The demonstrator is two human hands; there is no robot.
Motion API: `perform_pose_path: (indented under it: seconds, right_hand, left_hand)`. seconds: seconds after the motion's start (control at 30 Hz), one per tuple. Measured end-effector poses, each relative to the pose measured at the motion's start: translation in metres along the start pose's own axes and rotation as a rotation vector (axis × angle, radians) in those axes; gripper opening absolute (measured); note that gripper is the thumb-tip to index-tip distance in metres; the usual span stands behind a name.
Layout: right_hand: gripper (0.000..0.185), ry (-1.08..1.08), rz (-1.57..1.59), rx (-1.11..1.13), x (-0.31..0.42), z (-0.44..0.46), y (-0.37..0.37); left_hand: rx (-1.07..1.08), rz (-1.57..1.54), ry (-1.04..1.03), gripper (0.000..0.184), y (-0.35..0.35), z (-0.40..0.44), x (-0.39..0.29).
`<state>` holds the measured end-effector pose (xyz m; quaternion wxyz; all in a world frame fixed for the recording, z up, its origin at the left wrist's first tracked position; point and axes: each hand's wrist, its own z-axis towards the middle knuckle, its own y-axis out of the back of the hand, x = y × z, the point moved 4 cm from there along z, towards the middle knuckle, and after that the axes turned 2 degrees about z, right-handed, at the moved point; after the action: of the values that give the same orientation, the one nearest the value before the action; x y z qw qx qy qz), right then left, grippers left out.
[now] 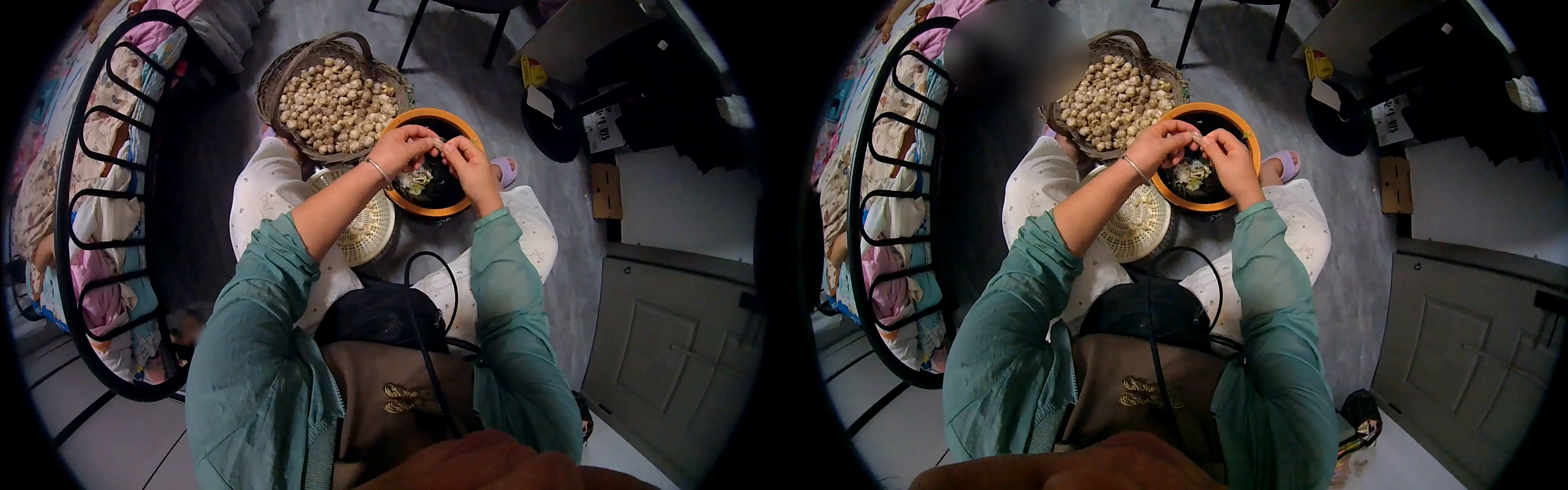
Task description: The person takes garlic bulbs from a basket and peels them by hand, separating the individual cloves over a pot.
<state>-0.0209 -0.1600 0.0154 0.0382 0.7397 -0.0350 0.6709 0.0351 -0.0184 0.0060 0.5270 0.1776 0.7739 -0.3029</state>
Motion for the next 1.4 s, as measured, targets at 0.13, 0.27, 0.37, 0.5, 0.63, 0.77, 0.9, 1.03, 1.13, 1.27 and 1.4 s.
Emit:
perform_pose_path:
  seconds: [0.13, 0.27, 0.37, 0.5, 0.63, 0.77, 0.9, 1.03, 1.13, 1.27, 1.4]
  right_hand:
    - [0.013, -0.041, 0.160, -0.026, -0.008, 0.001, 0.000]
    - [0.012, 0.050, 0.115, -0.102, -0.013, 0.005, -0.004]
    - [0.011, 0.056, 0.011, -0.160, 0.002, -0.002, -0.008]
    - [0.010, 0.069, -0.037, -0.196, -0.007, 0.001, -0.004]
    - [0.010, 0.088, -0.147, -0.186, -0.006, -0.002, -0.003]
    - [0.013, -0.024, 0.039, -0.141, -0.017, 0.002, -0.001]
    - [0.014, -0.014, 0.071, -0.150, -0.012, 0.000, -0.004]
    - [0.015, -0.015, 0.070, -0.163, -0.017, 0.003, -0.001]
    - [0.015, -0.016, 0.073, -0.172, -0.024, 0.004, 0.004]
    - [0.015, -0.075, 0.036, -0.200, -0.028, 0.001, 0.011]
    - [0.015, -0.099, 0.027, -0.186, -0.027, 0.001, 0.015]
  left_hand:
    - [0.055, -0.210, 0.018, 0.016, 0.000, 0.004, 0.008]
    - [0.009, -0.282, 0.050, 0.016, 0.000, 0.006, 0.016]
    - [0.007, -0.225, 0.032, 0.016, -0.002, 0.004, 0.014]
    - [-0.026, -0.027, 0.049, 0.019, -0.007, -0.001, 0.007]
    - [0.012, -0.044, 0.031, 0.021, -0.011, -0.003, 0.009]
    - [0.002, -0.083, 0.069, 0.018, -0.008, -0.004, 0.008]
    - [0.063, -0.142, 0.062, 0.019, -0.007, -0.001, 0.015]
    - [0.080, -0.155, 0.058, 0.019, -0.004, 0.003, 0.023]
    - [0.153, -0.143, 0.133, 0.017, 0.000, 0.000, 0.031]
    - [0.328, 0.164, 0.390, 0.011, 0.036, -0.004, 0.081]
    - [0.390, 0.643, 0.517, 0.011, 0.075, -0.006, 0.122]
